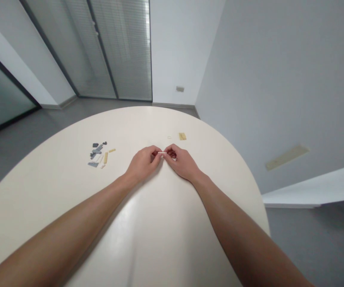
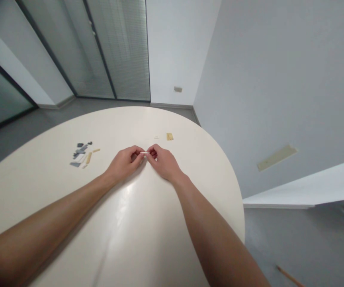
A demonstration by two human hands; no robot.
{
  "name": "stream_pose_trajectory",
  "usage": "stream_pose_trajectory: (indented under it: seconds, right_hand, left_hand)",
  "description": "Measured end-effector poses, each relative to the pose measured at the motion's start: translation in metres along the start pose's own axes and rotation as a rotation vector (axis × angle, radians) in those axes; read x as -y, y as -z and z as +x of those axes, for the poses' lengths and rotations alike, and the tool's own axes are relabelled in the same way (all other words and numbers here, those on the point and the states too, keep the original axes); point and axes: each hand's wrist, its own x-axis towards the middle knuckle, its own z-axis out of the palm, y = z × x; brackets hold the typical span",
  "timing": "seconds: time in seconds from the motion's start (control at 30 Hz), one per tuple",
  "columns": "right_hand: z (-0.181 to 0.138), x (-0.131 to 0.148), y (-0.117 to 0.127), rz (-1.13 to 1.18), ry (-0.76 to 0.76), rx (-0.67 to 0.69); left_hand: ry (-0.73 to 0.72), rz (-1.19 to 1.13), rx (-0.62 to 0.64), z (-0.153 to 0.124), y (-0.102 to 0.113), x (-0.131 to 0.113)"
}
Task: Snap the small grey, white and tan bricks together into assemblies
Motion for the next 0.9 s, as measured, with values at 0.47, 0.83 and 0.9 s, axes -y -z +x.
stream_pose_trajectory:
  seconds: [0.47,0.83,0.9]
  right_hand:
    - [0.0002,-0.0004,-0.0006,-0.017,0.004,-0.003]
    - [0.0004,-0.0007,-0.0009,-0.017,0.008,-0.007]
    - [0.0004,-0.0007,-0.0008,-0.015,0.011,-0.006]
  left_hand:
    - [-0.006,-0.009,-0.004,0.0002,-0.0005,0.0003]
    - [0.008,-0.021,0.004,0.0002,0.0009,-0.0021]
    - [0.006,-0.014,0.003,0.0,0.0011,-0.002]
